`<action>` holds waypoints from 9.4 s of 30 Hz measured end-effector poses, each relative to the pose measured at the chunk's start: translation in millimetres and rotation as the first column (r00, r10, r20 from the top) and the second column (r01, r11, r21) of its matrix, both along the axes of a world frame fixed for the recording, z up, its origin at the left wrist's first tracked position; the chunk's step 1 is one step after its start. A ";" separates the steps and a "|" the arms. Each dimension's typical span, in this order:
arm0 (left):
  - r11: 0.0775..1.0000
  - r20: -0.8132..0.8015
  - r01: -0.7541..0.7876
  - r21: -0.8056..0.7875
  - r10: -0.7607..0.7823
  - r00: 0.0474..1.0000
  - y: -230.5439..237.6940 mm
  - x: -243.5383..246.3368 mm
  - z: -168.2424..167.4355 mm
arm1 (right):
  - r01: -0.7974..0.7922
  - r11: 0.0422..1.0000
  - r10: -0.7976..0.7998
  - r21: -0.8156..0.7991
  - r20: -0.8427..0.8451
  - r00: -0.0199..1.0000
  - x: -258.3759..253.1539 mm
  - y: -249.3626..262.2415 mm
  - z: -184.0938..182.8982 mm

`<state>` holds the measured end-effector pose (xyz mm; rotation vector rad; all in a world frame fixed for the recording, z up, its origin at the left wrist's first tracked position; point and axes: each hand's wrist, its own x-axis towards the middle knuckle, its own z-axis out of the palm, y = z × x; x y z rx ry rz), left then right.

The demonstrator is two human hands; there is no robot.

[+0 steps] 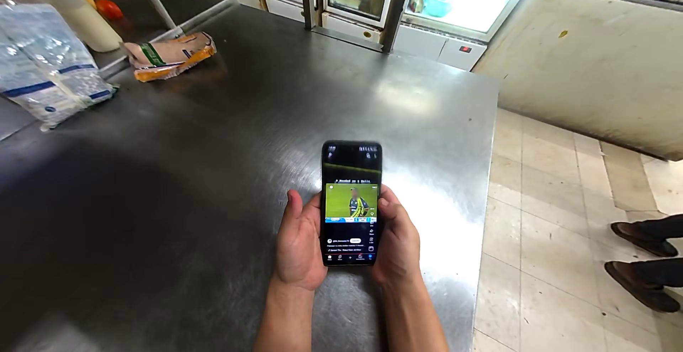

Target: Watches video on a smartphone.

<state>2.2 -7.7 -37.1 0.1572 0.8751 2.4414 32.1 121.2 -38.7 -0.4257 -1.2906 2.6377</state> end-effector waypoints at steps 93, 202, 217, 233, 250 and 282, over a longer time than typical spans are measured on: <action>0.999 -0.009 -0.009 -0.035 0.008 1.000 -0.5 0.4 -0.6 | 0.002 1.000 -0.002 0.016 -0.002 1.000 0.1 -0.7 -0.1; 0.999 -0.010 -0.011 -0.033 0.011 1.000 0.6 0.5 0.2 | -0.004 1.000 0.004 -0.007 -0.017 1.000 0.4 -0.2 -0.5; 1.000 -0.008 0.000 -0.006 0.000 1.000 0.4 0.0 0.5 | -0.014 1.000 0.014 -0.022 -0.029 0.999 0.6 0.6 -1.9; 1.000 -0.010 0.005 -0.001 -0.005 1.000 1.0 -0.1 0.3 | -0.008 1.000 0.007 -0.020 -0.022 1.000 0.3 0.7 -1.2; 1.000 -0.029 0.009 0.001 -0.009 1.000 0.6 -0.3 -1.1 | -0.009 1.000 0.008 -0.005 -0.018 1.000 0.4 0.9 -2.2; 1.000 -0.021 0.003 -0.004 -0.003 1.000 1.0 0.5 -0.2 | -0.006 1.000 0.006 0.004 -0.014 1.000 0.5 1.2 -2.0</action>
